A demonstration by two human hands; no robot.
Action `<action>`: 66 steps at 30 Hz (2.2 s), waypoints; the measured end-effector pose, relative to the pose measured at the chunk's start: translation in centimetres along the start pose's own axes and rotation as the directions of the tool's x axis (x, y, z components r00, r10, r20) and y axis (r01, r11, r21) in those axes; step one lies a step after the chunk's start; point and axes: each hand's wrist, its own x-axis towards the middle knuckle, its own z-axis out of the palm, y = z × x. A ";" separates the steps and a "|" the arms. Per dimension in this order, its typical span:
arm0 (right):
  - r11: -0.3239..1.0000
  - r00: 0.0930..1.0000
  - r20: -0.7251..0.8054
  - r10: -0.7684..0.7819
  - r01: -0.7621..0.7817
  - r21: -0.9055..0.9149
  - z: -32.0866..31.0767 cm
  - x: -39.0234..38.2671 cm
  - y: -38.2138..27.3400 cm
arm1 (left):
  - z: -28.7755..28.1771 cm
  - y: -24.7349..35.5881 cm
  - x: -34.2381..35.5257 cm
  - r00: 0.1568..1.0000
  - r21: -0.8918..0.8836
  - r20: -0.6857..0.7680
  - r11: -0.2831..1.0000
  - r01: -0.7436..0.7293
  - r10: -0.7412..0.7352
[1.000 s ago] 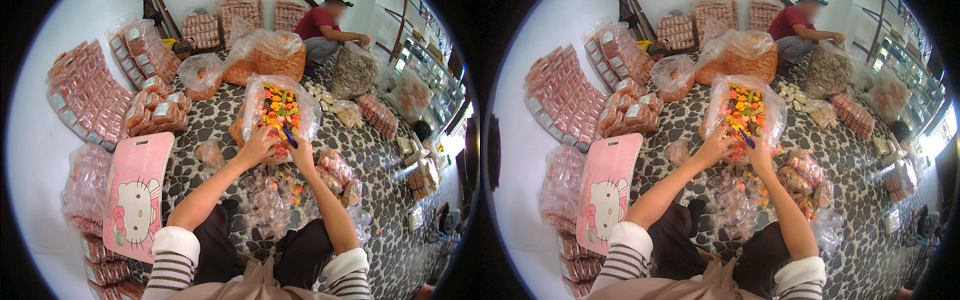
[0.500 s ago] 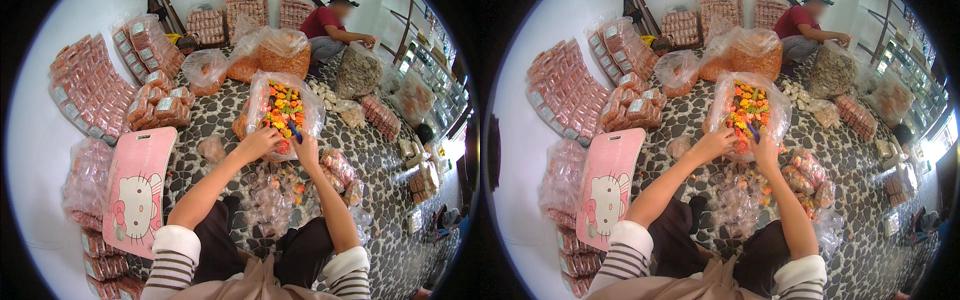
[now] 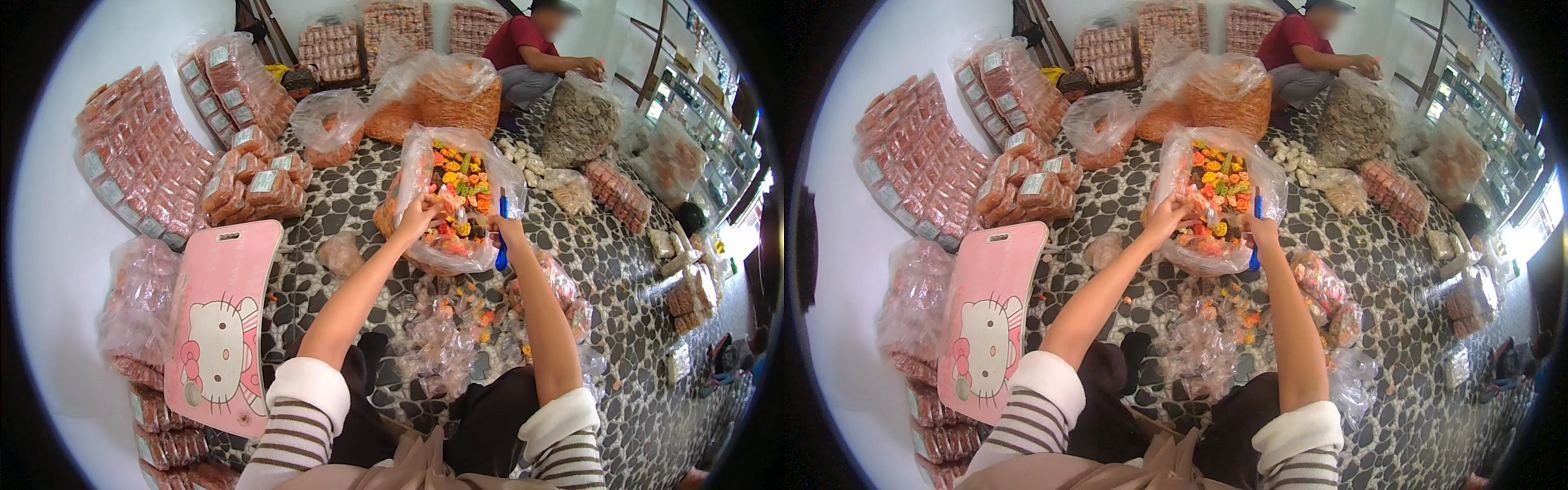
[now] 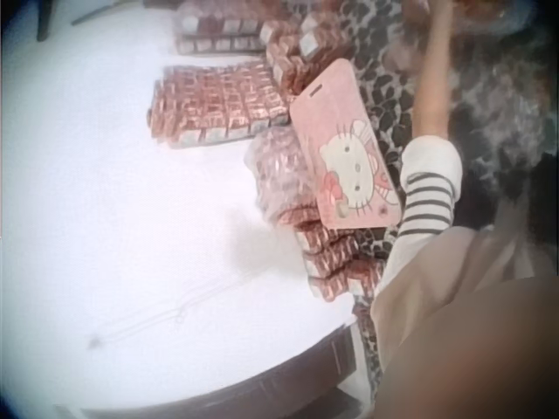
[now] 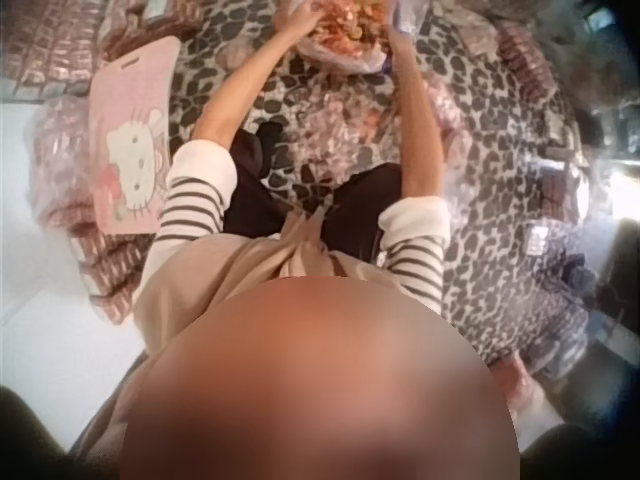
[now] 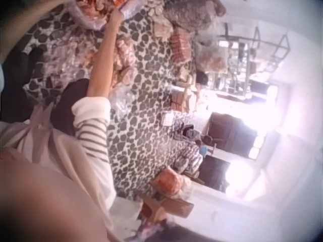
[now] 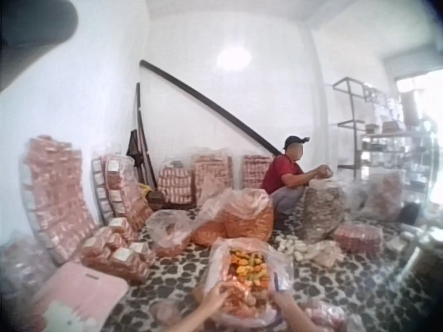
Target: The person sits on the floor and uses a blue scoop to transfer colorful candies from a large bag into smaller clear plastic bags. The person repeatedly scoops and fills multiple small bags, placing them on the floor beside them.
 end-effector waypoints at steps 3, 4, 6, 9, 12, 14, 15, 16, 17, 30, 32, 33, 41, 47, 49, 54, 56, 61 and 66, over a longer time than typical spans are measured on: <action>0.992 0.998 0.037 0.050 -0.053 0.112 0.2 0.4 -1.0 | 1.0 -0.7 1.5 0.964 -0.265 -0.035 0.932 0.247 -0.265; 0.992 0.997 0.067 0.041 -0.048 0.118 0.1 0.4 -1.2 | 1.3 -0.7 1.8 0.955 -0.223 -0.065 0.937 0.269 -0.289; 0.991 0.995 0.096 0.040 -0.052 0.121 -0.1 0.4 -1.4 | 1.9 -0.6 1.8 0.928 -0.143 -0.123 0.931 0.334 -0.352; 0.990 0.990 0.126 0.066 -0.081 0.117 -0.1 0.2 -1.6 | 2.5 0.0 1.4 0.901 -0.188 -0.214 0.921 0.340 -0.376; 0.957 0.982 0.147 0.115 -0.149 0.248 0.4 -0.2 -1.8 | 2.9 0.6 1.0 0.872 -0.357 -0.165 0.852 0.382 -0.460; 0.966 0.969 0.224 0.108 -0.156 0.206 1.0 -0.5 -1.9 | 2.9 0.7 1.0 0.909 -0.339 -0.041 0.861 0.379 -0.416; 0.969 0.960 0.259 0.108 -0.160 0.187 1.1 -0.6 -2.0 | 2.9 0.7 1.0 0.925 -0.334 0.022 0.870 0.363 -0.378; 0.976 0.967 0.231 0.107 -0.147 0.164 1.2 -0.7 -2.1 | 2.9 0.6 1.1 0.938 -0.290 0.005 0.897 0.333 -0.347; 0.980 0.972 0.213 0.104 -0.136 0.145 1.3 -0.8 -2.1 | 2.9 0.5 1.2 0.952 -0.248 -0.014 0.924 0.292 -0.305; 0.854 0.993 0.093 -0.079 0.116 -0.507 -2.8 -0.8 -0.5 | 4.0 4.2 -3.1 0.910 0.615 0.084 0.697 -0.367 0.405; 0.772 0.977 0.011 -0.214 0.176 -0.610 -5.6 -0.3 0.8 | 4.7 3.5 -5.7 0.858 0.582 0.364 0.630 -0.514 0.362; 0.807 0.981 0.022 -0.195 0.173 -0.565 -7.3 -0.4 1.7 | 4.9 2.6 -7.1 0.810 0.613 0.504 0.536 -0.581 0.301; 0.678 0.996 0.085 0.023 0.047 -0.734 -16.4 -3.6 11.9 | 6.8 -9.5 -10.5 0.761 0.690 0.633 0.546 -0.475 -0.138; 0.633 0.994 -0.019 0.103 -0.081 -0.770 -18.8 -2.4 20.3 | 12.8 -19.4 -7.7 0.800 0.699 0.566 0.630 -0.338 -0.199; 0.664 0.996 0.022 0.092 -0.045 -0.746 -19.0 -1.8 22.5 | 15.0 -22.5 -7.1 0.804 0.731 0.540 0.612 -0.302 -0.249; 0.681 0.987 0.066 0.145 -0.051 -0.730 -19.0 -2.0 25.7 | 19.2 -28.1 -6.4 0.846 0.859 0.419 0.447 -0.251 -0.329; 0.654 0.992 0.070 0.109 -0.019 -0.756 -19.0 -2.2 26.2 | 19.8 -29.1 -6.3 0.841 0.905 0.405 0.288 -0.313 -0.358; 0.664 0.983 0.051 0.174 -0.079 -0.744 -18.6 -2.4 26.3 | 19.7 -28.3 -5.4 0.822 0.929 0.368 0.208 -0.306 -0.434; 0.825 0.993 0.052 0.103 -0.056 -0.563 -17.0 -3.4 23.2 | 19.0 -23.3 -5.0 0.822 0.659 0.332 0.737 0.150 -0.463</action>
